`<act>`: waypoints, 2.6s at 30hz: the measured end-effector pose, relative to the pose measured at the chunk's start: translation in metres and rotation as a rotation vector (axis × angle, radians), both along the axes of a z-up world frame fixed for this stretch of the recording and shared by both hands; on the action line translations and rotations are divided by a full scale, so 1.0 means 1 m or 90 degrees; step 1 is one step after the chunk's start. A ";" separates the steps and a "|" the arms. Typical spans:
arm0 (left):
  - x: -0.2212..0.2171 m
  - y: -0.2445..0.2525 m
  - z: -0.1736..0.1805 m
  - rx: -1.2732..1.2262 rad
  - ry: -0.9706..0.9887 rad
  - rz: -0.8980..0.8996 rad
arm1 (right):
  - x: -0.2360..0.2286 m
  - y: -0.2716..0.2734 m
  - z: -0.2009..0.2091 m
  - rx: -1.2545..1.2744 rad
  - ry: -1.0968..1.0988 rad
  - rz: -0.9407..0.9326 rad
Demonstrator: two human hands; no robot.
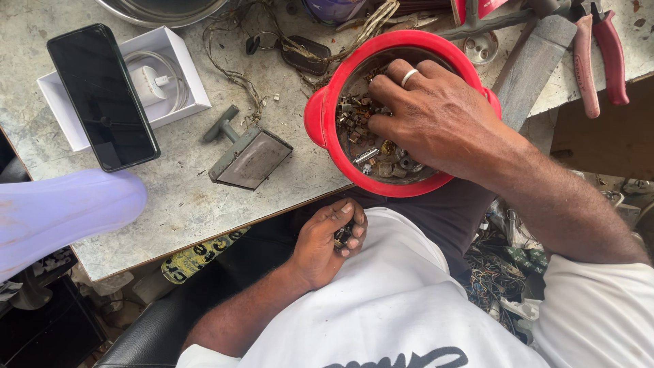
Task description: The person sorts through a red bucket filled with small electronic components and metal scraps. They pick up various items, including wires and small metal pieces, inspect them briefly, and place them back into the bucket or onto the table.
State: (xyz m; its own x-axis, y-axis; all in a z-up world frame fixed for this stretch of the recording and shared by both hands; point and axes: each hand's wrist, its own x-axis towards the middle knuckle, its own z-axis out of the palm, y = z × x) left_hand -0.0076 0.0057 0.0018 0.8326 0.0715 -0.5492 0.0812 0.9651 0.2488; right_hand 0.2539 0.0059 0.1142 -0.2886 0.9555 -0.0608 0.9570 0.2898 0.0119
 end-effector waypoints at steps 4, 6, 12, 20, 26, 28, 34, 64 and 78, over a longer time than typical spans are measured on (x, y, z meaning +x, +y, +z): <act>0.001 0.004 0.006 -0.067 -0.011 0.031 | 0.007 -0.005 0.013 0.074 0.157 0.062; 0.002 0.004 0.012 -0.097 -0.001 0.042 | 0.006 -0.015 0.020 0.103 0.241 0.087; 0.018 0.004 0.025 -0.123 0.107 0.016 | -0.029 -0.049 0.009 0.100 0.450 0.148; 0.013 -0.008 0.005 -0.148 -0.031 0.006 | -0.006 -0.023 -0.001 0.115 0.199 -0.018; 0.009 -0.012 0.003 -0.106 -0.032 0.029 | -0.019 0.014 -0.008 0.106 0.034 -0.003; 0.007 -0.010 0.005 -0.104 -0.021 0.030 | -0.015 0.014 -0.011 0.083 0.081 -0.009; 0.005 -0.008 0.004 -0.086 -0.020 0.051 | 0.005 -0.001 -0.004 0.041 0.231 -0.035; 0.009 -0.016 0.007 -0.100 -0.024 0.028 | -0.030 0.011 -0.001 0.065 0.057 -0.047; 0.012 -0.010 0.004 -0.099 -0.017 0.045 | -0.012 0.023 -0.011 -0.017 0.186 -0.113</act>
State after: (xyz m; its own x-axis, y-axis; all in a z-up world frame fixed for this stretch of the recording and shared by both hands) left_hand 0.0043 -0.0040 0.0060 0.8433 0.0460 -0.5355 0.0072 0.9953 0.0968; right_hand 0.2415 0.0291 0.1031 -0.1264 0.9916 -0.0259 0.9546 0.1145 -0.2749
